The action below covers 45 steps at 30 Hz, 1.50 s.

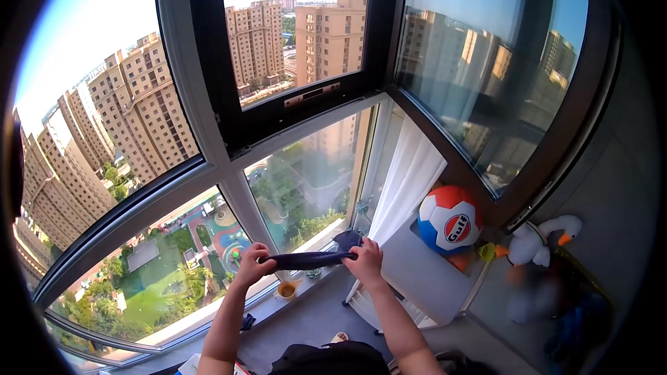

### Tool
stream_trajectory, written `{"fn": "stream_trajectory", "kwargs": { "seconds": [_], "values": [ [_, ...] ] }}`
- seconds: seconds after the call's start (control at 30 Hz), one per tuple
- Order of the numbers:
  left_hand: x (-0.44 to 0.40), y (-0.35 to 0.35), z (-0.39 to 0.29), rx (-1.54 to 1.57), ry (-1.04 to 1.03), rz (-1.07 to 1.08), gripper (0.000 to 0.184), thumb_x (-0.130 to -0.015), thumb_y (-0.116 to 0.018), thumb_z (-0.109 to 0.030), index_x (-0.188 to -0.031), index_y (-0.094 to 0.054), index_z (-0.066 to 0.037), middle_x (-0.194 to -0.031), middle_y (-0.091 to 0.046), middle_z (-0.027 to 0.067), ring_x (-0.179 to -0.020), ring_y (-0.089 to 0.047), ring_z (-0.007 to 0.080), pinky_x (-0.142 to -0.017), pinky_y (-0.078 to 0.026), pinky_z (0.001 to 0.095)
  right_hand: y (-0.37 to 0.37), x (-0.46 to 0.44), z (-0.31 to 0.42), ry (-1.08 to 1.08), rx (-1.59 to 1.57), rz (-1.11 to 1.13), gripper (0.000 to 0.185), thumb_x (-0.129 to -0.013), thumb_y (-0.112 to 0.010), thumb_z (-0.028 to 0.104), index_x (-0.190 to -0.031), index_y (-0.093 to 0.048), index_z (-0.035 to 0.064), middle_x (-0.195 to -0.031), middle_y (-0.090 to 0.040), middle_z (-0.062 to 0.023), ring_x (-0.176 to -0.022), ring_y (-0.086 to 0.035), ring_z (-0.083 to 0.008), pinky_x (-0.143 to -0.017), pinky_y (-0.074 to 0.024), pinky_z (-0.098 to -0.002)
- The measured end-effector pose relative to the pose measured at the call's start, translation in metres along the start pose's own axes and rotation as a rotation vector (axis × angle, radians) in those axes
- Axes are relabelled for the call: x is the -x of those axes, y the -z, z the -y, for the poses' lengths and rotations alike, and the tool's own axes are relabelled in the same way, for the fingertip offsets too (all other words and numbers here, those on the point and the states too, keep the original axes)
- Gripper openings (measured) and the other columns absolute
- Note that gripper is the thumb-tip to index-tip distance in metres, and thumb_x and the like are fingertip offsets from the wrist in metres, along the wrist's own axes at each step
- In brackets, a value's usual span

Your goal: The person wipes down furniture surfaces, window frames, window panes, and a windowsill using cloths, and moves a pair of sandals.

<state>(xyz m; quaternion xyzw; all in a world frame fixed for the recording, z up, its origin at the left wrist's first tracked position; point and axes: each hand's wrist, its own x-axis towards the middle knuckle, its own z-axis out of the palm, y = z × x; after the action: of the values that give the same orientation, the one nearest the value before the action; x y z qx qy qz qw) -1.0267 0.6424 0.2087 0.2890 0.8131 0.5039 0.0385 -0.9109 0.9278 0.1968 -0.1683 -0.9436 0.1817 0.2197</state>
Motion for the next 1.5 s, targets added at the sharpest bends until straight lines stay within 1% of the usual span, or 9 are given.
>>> {"fn": "stream_trajectory", "kwargs": {
  "seconds": [0.17, 0.2, 0.3, 0.5, 0.63, 0.73, 1.07, 1.3, 1.5],
  "values": [
    [-0.053, -0.095, -0.035, 1.245, 0.44, 0.306, 0.03, -0.093, -0.052, -0.021, -0.117, -0.056, -0.003, -0.113, -0.055, 0.0029, -0.097, -0.054, 0.0115, -0.086, -0.043, 0.0264, 0.004, -0.039, -0.003, -0.205, -0.749, 0.187, 0.025, -0.084, -0.062, 0.03, -0.09, -0.069, 0.0068, -0.08, -0.065, -0.0073, -0.066, -0.061, -0.0236, -0.065, -0.0486, -0.0322],
    [-0.062, -0.121, -0.052, 1.213, 0.34, 0.286, 0.031, -0.093, -0.052, -0.019, -0.12, -0.054, -0.004, -0.115, -0.055, 0.0035, -0.1, -0.054, 0.0126, -0.09, -0.041, 0.0278, 0.021, -0.046, 0.006, -0.336, -1.102, 0.357, 0.029, -0.091, -0.054, 0.026, -0.105, -0.063, 0.0021, -0.089, -0.063, -0.0018, -0.078, -0.055, -0.0089, -0.074, -0.0461, -0.0257],
    [-0.104, -0.169, -0.082, 1.035, 0.086, 0.157, 0.029, -0.091, -0.051, -0.006, -0.12, -0.054, -0.004, -0.121, -0.053, 0.0067, -0.108, -0.052, 0.0159, -0.094, -0.039, 0.0307, 0.052, -0.06, 0.002, -0.287, -1.675, 0.311, 0.047, -0.096, -0.042, 0.022, -0.139, -0.031, 0.0067, -0.116, -0.055, -0.011, -0.109, -0.051, -0.0153, -0.096, -0.0379, -0.0294],
    [-0.253, -0.201, -0.196, 0.788, -0.505, -0.301, 0.028, -0.085, -0.05, 0.004, -0.112, -0.056, 0.0, -0.133, -0.042, 0.0188, -0.12, -0.045, 0.0317, -0.098, -0.035, 0.0348, 0.113, -0.104, -0.045, -0.545, -1.563, -0.575, 0.042, -0.092, -0.052, 0.018, -0.13, -0.037, 0.0078, -0.117, -0.055, -0.0146, -0.106, -0.057, -0.0236, -0.093, -0.0451, -0.0329],
    [-0.301, -0.242, -0.257, 0.33, -1.013, -0.314, 0.034, -0.075, -0.057, -0.003, -0.108, -0.062, -0.008, -0.137, -0.04, 0.0188, -0.128, -0.034, 0.0404, -0.106, -0.022, 0.0497, 0.101, -0.145, -0.074, -0.231, -1.74, -0.913, 0.047, -0.087, -0.053, 0.006, -0.131, -0.036, 0.0108, -0.127, -0.048, -0.0064, -0.12, -0.044, -0.0188, -0.099, -0.0386, -0.0323],
    [-0.35, -0.266, -0.252, 0.312, -1.197, -0.252, 0.031, -0.074, -0.058, -0.011, -0.104, -0.066, -0.013, -0.138, -0.041, 0.0149, -0.13, -0.031, 0.0396, -0.106, -0.017, 0.0554, 0.108, -0.166, -0.084, 0.034, -1.773, -1.002, 0.018, -0.084, -0.053, 0.004, -0.1, -0.058, 0.009, -0.115, -0.057, -0.0078, -0.115, -0.05, -0.0218, -0.102, -0.0371, -0.0338],
    [-0.462, -0.244, -0.258, 0.59, -0.66, -0.491, 0.046, -0.08, -0.044, 0.006, -0.125, -0.048, 0.0, -0.138, -0.034, 0.0263, -0.128, -0.031, 0.0435, -0.106, -0.022, 0.0446, 0.106, -0.164, -0.1, 0.084, -1.661, -1.046, 0.029, -0.089, -0.051, 0.018, -0.114, -0.055, 0.005, -0.12, -0.056, -0.0088, -0.117, -0.048, -0.0215, -0.107, -0.0314, -0.0357],
    [-0.42, -0.257, -0.234, 0.313, -1.331, -0.238, 0.029, -0.066, -0.059, -0.007, -0.094, -0.066, -0.013, -0.135, -0.044, 0.0186, -0.128, -0.038, 0.0352, -0.104, -0.027, 0.0479, 0.104, -0.171, -0.105, 0.176, -1.68, -1.049, 0.031, -0.087, -0.051, 0.014, -0.116, -0.055, 0.0044, -0.122, -0.056, -0.008, -0.119, -0.048, -0.0212, -0.108, -0.0301, -0.0357],
    [-0.464, -0.243, -0.263, 0.638, -0.692, -0.501, 0.049, -0.079, -0.042, 0.009, -0.127, -0.048, -0.002, -0.139, -0.035, 0.0217, -0.128, -0.034, 0.0375, -0.106, -0.025, 0.0377, 0.117, -0.165, -0.096, 0.149, -1.622, -1.059, 0.028, -0.086, -0.052, 0.011, -0.112, -0.06, 0.0063, -0.122, -0.057, -0.0068, -0.12, -0.047, -0.0192, -0.109, -0.0279, -0.0354]
  ]
}}
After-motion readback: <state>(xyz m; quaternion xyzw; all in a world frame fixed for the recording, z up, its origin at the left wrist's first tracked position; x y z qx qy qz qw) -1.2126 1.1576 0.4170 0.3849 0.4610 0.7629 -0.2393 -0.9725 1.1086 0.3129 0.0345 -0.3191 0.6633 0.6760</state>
